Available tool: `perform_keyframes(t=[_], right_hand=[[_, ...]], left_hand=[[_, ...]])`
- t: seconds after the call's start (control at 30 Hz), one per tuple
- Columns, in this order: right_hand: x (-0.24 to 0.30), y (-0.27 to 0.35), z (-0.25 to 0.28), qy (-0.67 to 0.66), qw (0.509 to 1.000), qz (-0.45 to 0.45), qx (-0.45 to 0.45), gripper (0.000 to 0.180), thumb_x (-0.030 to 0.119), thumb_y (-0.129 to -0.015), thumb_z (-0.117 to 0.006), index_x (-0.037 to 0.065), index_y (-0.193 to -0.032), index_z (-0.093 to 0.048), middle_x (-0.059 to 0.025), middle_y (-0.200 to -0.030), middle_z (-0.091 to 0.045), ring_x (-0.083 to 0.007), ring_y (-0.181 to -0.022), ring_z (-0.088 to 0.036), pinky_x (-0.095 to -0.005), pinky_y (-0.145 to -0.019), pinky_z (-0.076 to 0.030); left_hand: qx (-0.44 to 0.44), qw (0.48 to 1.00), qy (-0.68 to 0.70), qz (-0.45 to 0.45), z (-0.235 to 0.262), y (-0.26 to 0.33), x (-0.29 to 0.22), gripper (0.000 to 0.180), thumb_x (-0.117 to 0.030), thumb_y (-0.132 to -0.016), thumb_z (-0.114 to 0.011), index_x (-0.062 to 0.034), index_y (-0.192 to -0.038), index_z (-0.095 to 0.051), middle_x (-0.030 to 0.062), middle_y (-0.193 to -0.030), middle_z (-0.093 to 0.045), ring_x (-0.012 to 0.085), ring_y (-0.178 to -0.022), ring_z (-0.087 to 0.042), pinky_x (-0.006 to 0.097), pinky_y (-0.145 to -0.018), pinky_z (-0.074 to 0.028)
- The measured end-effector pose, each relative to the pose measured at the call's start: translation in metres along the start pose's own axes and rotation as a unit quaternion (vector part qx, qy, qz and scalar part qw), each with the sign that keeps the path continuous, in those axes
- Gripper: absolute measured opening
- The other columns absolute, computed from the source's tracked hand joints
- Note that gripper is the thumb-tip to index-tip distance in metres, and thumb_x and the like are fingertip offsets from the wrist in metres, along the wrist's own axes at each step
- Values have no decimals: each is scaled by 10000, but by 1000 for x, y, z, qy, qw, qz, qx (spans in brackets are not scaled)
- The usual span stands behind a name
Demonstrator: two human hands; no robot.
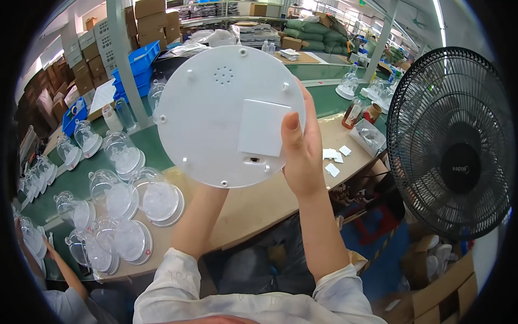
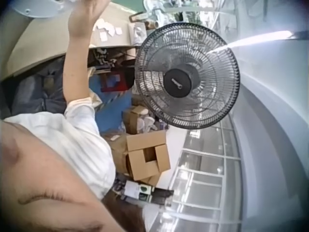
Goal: Assembling decorative glass domes by inserting batteries and attaching base covers.
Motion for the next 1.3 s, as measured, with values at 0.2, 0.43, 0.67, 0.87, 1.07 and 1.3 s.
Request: perform_keyframes(t=[0.2, 0.43, 0.67, 0.87, 1.07, 1.3], right_hand=[[-1, 11, 1, -87, 993, 0, 79, 762, 435, -947, -592, 13, -1483, -251, -91, -1387, -455, -182, -1263, -465, -331, -1048, -374], [3, 13, -7, -122, 991, 14, 55, 579, 300, -968, -584, -14, -1402, -365, -125, -1278, -559, -213, -1145, -587, -378, -961, -494], [0, 9, -9, -89, 995, -17, 36, 513, 194, -967, -570, -9, -1400, -383, -119, -1295, -551, -204, -1154, -577, -353, -982, -470], [-51, 20, 27, -132, 990, -36, -27, 484, 183, -988, -517, -8, -1409, -375, -99, -1358, -494, -208, -1255, -481, -368, -1054, -385], [-197, 159, 84, 289, 952, -88, 38, 328, 97, -947, -544, -1, -1259, -523, -140, -1232, -572, -242, -1158, -550, -355, -998, -425], [-187, 165, 64, 251, 961, -94, 63, 140, -5, -904, -555, -9, -1016, -638, -153, -1035, -655, -287, -960, -638, -332, -857, -495]], left_hand=[[-12, 998, 47, 30, 0, 1, 2, 605, -342, -991, -497, -97, -1494, -268, 107, -1466, -395, 243, -1315, -442, 423, -1047, -448], [-34, 991, 110, 67, 3, 4, 0, 606, -356, -990, -494, -97, -1492, -273, 108, -1464, -398, 246, -1315, -442, 424, -1048, -447], [-65, 990, 114, 49, 9, 1, -4, 617, -446, -981, -461, -101, -1472, -317, 126, -1442, -421, 267, -1302, -455, 435, -1051, -441], [-121, 947, 280, 101, 18, -2, -12, 872, -575, -901, -564, -114, -1522, -161, 168, -1484, -330, 325, -1321, -418, 529, -1064, -377], [-316, 946, -65, 9, 82, -22, 13, 1078, -206, -726, -866, -63, -1489, -118, 193, -1494, -226, 343, -1321, -374, 500, -1062, -366], [-408, 722, -547, -109, 201, -29, 75, 1246, -292, -562, -925, 91, -1449, -139, 276, -1441, -245, 412, -1355, -249, 459, -1144, -226]])
Point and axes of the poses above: each hand's wrist, its own y-axis away from the middle knuckle, its own z-axis out of the back of the hand, x = y × z, the point moved 2 cm from there along -y, towards the middle knuckle
